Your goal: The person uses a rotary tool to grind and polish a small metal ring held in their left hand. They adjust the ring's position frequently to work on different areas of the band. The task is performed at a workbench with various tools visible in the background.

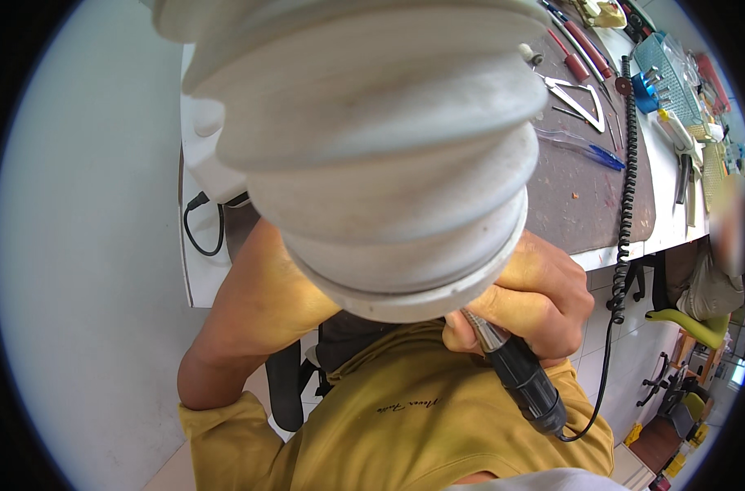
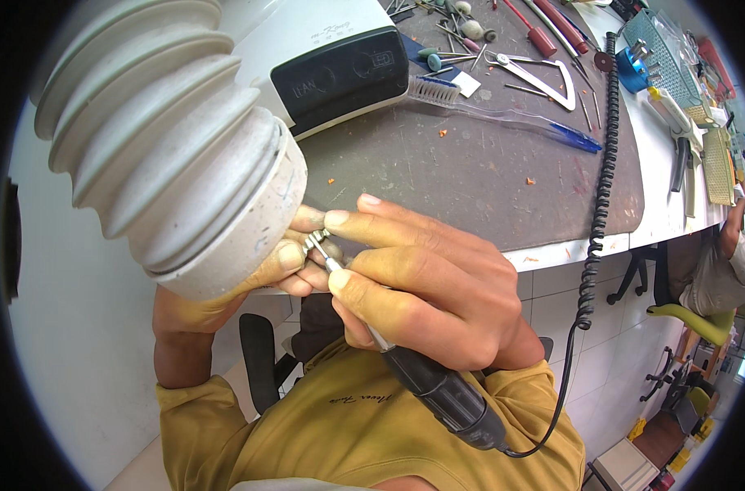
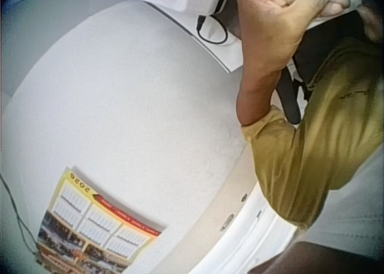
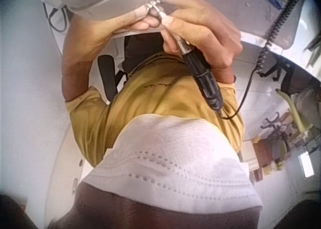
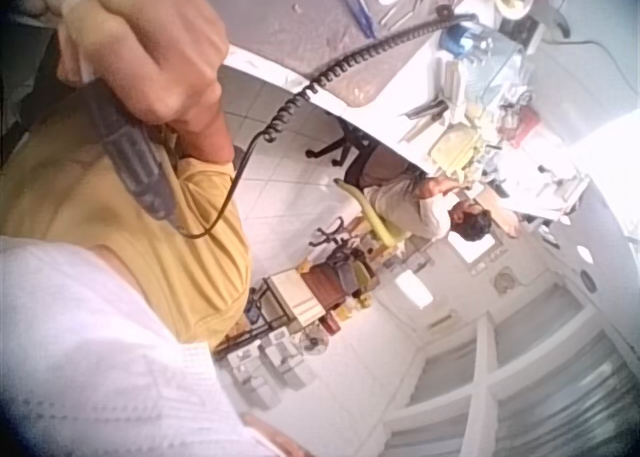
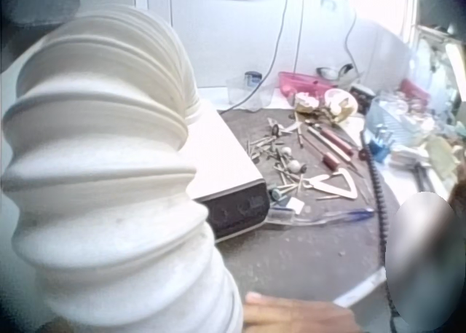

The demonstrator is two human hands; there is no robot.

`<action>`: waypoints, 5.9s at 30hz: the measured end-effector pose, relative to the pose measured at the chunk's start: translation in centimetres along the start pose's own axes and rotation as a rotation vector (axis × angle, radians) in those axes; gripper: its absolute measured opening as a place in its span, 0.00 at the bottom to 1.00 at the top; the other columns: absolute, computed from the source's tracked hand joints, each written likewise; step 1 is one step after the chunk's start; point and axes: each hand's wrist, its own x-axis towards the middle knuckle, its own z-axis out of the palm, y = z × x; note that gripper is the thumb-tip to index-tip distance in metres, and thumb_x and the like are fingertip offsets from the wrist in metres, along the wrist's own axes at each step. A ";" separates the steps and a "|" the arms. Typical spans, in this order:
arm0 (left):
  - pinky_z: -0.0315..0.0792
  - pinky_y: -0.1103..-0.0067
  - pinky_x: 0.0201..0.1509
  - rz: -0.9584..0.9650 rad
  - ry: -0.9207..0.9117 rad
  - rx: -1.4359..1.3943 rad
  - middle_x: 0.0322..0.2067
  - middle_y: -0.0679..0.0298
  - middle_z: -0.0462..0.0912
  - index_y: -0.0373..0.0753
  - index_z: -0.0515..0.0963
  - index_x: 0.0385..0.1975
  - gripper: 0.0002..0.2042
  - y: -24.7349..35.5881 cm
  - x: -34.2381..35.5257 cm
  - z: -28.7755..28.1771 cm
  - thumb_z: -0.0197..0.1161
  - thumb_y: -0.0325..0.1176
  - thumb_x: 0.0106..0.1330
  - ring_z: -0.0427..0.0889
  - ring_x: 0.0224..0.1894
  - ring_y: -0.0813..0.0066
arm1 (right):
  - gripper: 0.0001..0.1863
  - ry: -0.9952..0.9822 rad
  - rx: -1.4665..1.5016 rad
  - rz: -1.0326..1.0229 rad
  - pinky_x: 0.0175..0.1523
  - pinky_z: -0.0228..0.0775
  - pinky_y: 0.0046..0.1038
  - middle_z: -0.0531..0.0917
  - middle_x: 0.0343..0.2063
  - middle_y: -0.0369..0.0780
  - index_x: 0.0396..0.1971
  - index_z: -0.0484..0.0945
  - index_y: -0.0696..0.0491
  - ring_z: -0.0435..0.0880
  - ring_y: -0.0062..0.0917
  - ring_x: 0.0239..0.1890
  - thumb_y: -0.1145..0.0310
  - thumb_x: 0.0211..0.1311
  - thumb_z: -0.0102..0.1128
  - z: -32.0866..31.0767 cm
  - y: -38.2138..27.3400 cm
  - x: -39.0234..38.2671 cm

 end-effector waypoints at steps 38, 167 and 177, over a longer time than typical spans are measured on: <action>0.73 0.72 0.59 -0.010 -0.010 0.040 0.52 0.55 0.83 0.29 0.74 0.58 0.27 -0.1 0.0 -0.4 0.75 0.30 0.60 0.81 0.53 0.66 | 0.14 -0.007 -0.034 -0.011 0.54 0.86 0.45 0.86 0.31 0.40 0.37 0.83 0.56 0.90 0.40 0.45 0.72 0.52 0.78 0.0 0.0 0.3; 0.84 0.81 0.45 0.093 0.035 0.304 0.41 0.52 0.86 0.23 0.77 0.54 0.15 0.1 -0.7 -0.4 0.64 0.21 0.69 0.88 0.41 0.72 | 0.15 0.077 0.054 -0.036 0.53 0.86 0.47 0.87 0.30 0.41 0.39 0.84 0.56 0.91 0.43 0.46 0.73 0.51 0.78 0.5 0.5 0.0; 0.86 0.80 0.46 0.094 0.052 0.326 0.41 0.51 0.87 0.25 0.77 0.55 0.15 -0.2 -0.8 -0.6 0.63 0.21 0.70 0.89 0.40 0.71 | 0.14 0.106 0.053 -0.046 0.53 0.86 0.47 0.86 0.29 0.40 0.38 0.84 0.56 0.91 0.42 0.45 0.72 0.52 0.77 0.8 0.5 -0.2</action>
